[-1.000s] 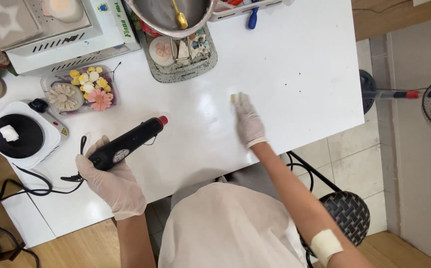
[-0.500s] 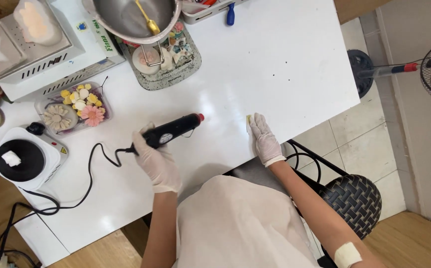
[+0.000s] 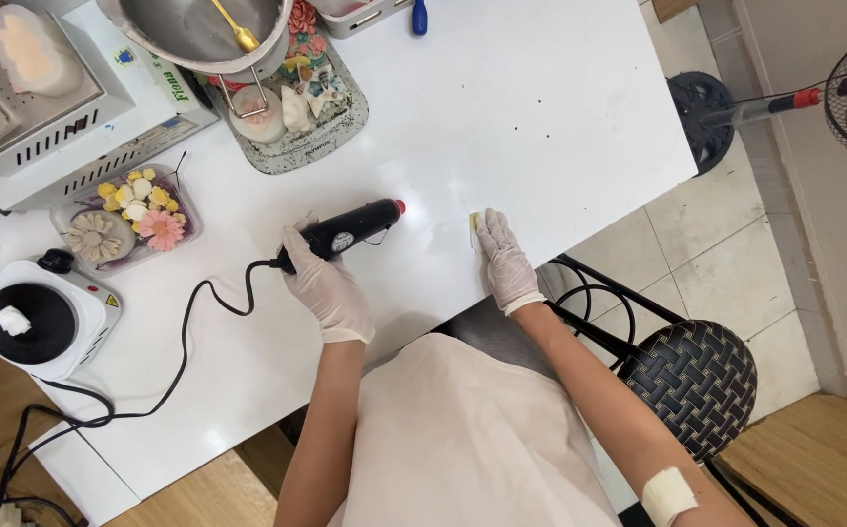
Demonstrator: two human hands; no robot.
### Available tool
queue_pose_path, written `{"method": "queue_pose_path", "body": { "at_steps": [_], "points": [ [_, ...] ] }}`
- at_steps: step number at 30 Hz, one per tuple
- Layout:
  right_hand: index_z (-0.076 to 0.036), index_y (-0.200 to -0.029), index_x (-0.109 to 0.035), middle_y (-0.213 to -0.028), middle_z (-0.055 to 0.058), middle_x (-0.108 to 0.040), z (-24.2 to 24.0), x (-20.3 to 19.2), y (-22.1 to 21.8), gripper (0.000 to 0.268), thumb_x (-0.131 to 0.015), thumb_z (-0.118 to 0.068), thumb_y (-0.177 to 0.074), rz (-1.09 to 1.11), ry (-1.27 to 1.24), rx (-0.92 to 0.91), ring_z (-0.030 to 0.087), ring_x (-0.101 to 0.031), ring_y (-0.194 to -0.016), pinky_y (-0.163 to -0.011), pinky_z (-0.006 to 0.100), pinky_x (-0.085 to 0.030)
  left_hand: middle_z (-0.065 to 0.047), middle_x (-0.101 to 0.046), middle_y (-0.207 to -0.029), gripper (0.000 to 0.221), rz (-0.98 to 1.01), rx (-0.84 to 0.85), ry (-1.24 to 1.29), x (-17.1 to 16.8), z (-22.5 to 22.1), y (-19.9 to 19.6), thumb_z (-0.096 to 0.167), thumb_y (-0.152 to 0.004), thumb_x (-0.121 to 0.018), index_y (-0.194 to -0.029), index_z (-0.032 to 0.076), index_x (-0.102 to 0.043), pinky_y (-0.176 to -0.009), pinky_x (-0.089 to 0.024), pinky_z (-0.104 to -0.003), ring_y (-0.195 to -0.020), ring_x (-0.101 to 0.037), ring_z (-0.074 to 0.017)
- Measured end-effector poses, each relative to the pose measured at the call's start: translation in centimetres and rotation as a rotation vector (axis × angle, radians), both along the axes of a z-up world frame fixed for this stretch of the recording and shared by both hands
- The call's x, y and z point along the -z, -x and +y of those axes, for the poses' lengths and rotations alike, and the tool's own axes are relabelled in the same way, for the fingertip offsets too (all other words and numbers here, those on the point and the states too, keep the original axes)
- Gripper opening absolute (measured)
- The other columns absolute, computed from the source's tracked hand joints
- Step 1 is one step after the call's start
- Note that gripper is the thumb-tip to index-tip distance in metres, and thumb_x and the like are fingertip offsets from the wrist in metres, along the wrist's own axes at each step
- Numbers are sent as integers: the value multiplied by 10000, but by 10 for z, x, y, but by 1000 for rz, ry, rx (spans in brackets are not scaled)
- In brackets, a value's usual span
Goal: Clean the candle production workspace by using a heat gun and wiping the surface with a paper towel.
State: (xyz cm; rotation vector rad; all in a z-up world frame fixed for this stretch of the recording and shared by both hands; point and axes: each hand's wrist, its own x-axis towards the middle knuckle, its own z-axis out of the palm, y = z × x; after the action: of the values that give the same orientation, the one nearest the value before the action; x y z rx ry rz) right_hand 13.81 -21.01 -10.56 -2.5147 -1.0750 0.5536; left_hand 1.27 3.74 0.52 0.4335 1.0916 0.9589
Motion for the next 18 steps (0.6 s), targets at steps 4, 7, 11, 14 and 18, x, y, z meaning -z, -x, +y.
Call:
{"method": "queue_pose_path", "body": {
  "at_steps": [4, 7, 11, 14, 18],
  "points": [
    [-93, -1582, -359, -1654, 187, -303, 0, -1, 0, 754, -430, 132, -865, -15, -6, -7, 360, -294, -1526, -1268, 408, -257, -97, -627, -1194, 351, 14, -10, 10, -6, 0, 3, 336, -1009, -610, -1141, 11, -596, -1033, -494, -378, -1157, -601, -192],
    [-80, -1583, -349, -1655, 188, -298, -1, 1, 2, 751, -430, 131, -866, -36, 2, -16, 356, -294, -1526, -1268, 410, -257, -93, -635, -1212, 330, -14, -17, 22, -10, -1, 2, 331, -1008, -607, -1128, 24, -586, -1058, -489, -371, -1178, -597, -184],
    [-72, -1588, -332, -1660, 184, -292, -1, 0, 5, 777, -415, 149, -848, -49, 15, -31, 348, -293, -1532, -1272, 406, -257, -99, -638, -1212, 323, -32, -25, 8, -2, -2, -1, 337, -1014, -601, -1117, 31, -587, -1060, -488, -375, -1180, -595, -193],
    [-73, -1593, -320, -1662, 181, -289, -2, -2, 6, 810, -397, 168, -824, -38, 28, -54, 343, -292, -1533, -1271, 405, -257, -101, -641, -1210, 319, -41, -21, 13, -4, -2, -5, 336, -1016, -597, -1111, 32, -587, -1055, -487, -378, -1179, -594, -199],
    [-61, -1587, -316, -1654, 199, -289, -3, 1, 6, 789, -410, 150, -833, -35, 17, -72, 357, -287, -1526, -1261, 413, -262, -96, -633, -1211, 318, -32, -18, 22, -7, -2, -10, 342, -1021, -595, -1116, 40, -585, -1058, -478, -380, -1180, -584, -196]
  ]
}}
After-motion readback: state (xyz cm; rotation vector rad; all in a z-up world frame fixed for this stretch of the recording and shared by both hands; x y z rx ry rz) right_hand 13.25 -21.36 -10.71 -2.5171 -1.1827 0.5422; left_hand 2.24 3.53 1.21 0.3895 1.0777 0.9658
